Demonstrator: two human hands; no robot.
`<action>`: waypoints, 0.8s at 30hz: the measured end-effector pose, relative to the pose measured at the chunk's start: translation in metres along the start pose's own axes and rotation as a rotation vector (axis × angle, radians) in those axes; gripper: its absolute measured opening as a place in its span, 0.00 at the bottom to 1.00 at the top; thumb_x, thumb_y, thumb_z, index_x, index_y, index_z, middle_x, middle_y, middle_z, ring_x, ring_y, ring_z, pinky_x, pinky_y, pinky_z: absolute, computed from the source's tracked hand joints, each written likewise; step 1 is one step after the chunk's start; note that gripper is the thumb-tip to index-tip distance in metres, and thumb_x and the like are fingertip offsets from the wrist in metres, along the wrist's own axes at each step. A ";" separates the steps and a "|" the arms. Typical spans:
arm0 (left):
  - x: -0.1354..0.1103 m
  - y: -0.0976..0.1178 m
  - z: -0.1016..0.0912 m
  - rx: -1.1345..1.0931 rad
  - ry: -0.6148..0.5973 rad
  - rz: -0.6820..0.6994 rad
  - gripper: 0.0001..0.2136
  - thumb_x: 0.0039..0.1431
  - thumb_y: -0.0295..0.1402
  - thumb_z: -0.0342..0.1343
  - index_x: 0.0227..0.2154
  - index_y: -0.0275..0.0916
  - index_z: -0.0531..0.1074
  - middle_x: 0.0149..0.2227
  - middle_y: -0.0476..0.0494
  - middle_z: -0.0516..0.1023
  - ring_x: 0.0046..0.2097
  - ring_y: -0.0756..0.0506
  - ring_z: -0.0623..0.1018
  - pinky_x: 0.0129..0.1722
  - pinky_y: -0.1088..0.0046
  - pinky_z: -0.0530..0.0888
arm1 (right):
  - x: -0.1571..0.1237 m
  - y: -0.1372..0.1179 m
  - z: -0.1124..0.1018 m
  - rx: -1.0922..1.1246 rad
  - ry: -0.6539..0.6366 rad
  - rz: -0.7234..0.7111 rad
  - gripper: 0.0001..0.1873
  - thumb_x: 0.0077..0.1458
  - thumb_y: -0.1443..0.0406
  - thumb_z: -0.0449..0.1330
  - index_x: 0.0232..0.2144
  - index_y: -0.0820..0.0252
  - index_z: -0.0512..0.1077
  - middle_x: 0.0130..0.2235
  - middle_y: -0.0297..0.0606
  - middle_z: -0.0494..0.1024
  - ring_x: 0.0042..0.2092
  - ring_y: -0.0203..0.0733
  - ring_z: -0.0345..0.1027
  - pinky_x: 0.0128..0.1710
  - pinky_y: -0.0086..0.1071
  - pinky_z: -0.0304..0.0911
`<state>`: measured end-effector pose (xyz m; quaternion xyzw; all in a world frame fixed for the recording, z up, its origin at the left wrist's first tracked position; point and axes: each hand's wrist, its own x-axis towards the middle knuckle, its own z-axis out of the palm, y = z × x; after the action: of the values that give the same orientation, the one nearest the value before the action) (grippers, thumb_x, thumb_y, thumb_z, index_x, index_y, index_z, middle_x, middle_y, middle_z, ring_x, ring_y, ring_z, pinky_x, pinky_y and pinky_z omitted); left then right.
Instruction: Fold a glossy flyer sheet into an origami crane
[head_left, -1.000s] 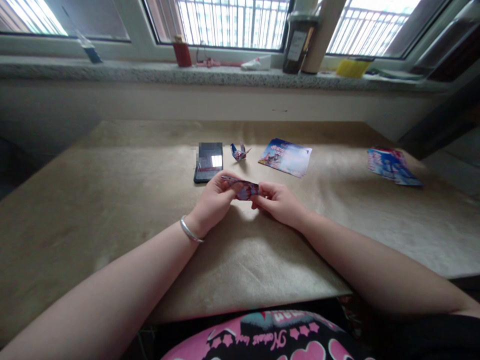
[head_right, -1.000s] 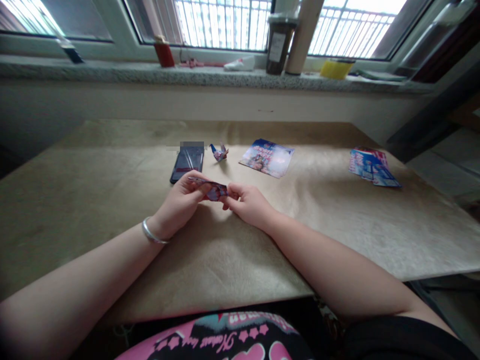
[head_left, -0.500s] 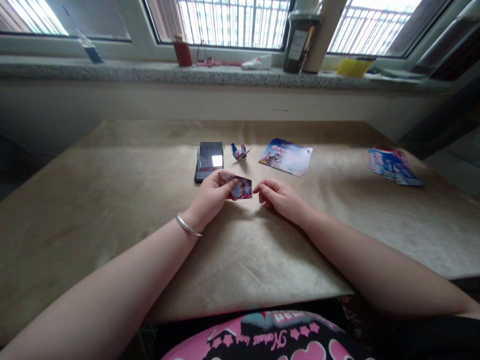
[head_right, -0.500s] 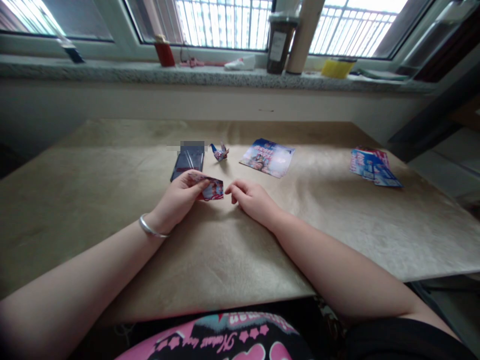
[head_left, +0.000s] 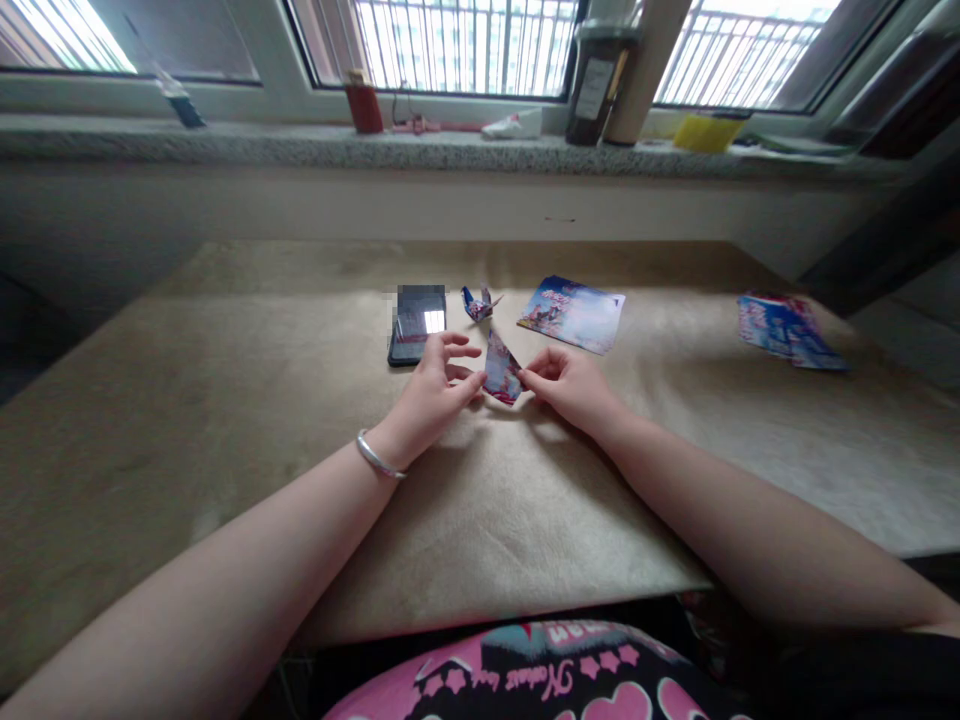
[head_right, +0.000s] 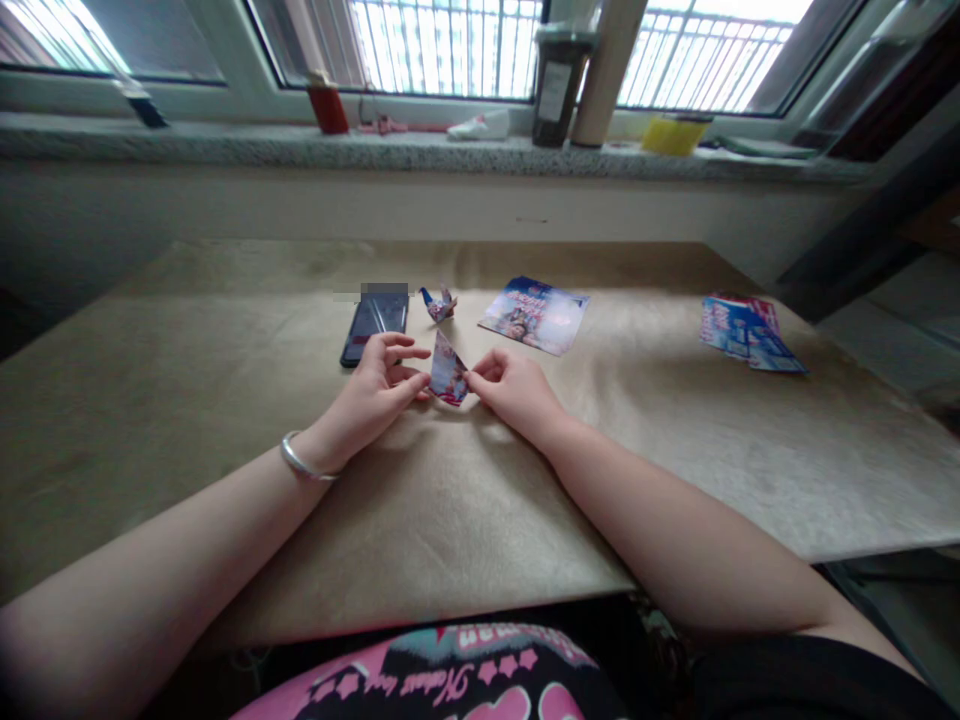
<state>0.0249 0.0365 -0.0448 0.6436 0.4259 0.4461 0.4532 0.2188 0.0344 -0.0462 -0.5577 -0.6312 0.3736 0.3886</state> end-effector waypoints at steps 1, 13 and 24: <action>0.000 0.001 0.000 0.071 -0.005 0.028 0.16 0.54 0.30 0.58 0.45 0.38 0.61 0.48 0.40 0.67 0.36 0.50 0.77 0.34 0.72 0.78 | 0.001 0.001 -0.001 -0.032 0.005 0.011 0.11 0.48 0.58 0.61 0.28 0.59 0.67 0.24 0.32 0.75 0.22 0.33 0.65 0.21 0.26 0.58; -0.006 0.010 0.009 0.837 -0.279 0.502 0.13 0.57 0.22 0.50 0.45 0.34 0.71 0.48 0.37 0.73 0.50 0.43 0.72 0.53 0.62 0.71 | 0.002 -0.004 -0.010 -0.523 -0.041 -0.199 0.09 0.53 0.61 0.57 0.35 0.53 0.75 0.30 0.31 0.77 0.30 0.35 0.67 0.28 0.28 0.57; -0.015 0.021 0.003 1.152 -0.403 0.663 0.16 0.61 0.26 0.46 0.52 0.34 0.68 0.55 0.31 0.69 0.59 0.38 0.67 0.56 0.58 0.69 | 0.002 -0.010 -0.008 -0.947 -0.160 -0.343 0.21 0.62 0.58 0.46 0.54 0.47 0.68 0.40 0.38 0.76 0.39 0.42 0.71 0.32 0.32 0.58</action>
<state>0.0276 0.0171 -0.0278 0.9481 0.2831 0.1356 -0.0506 0.2215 0.0362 -0.0332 -0.5305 -0.8416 0.0189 0.0995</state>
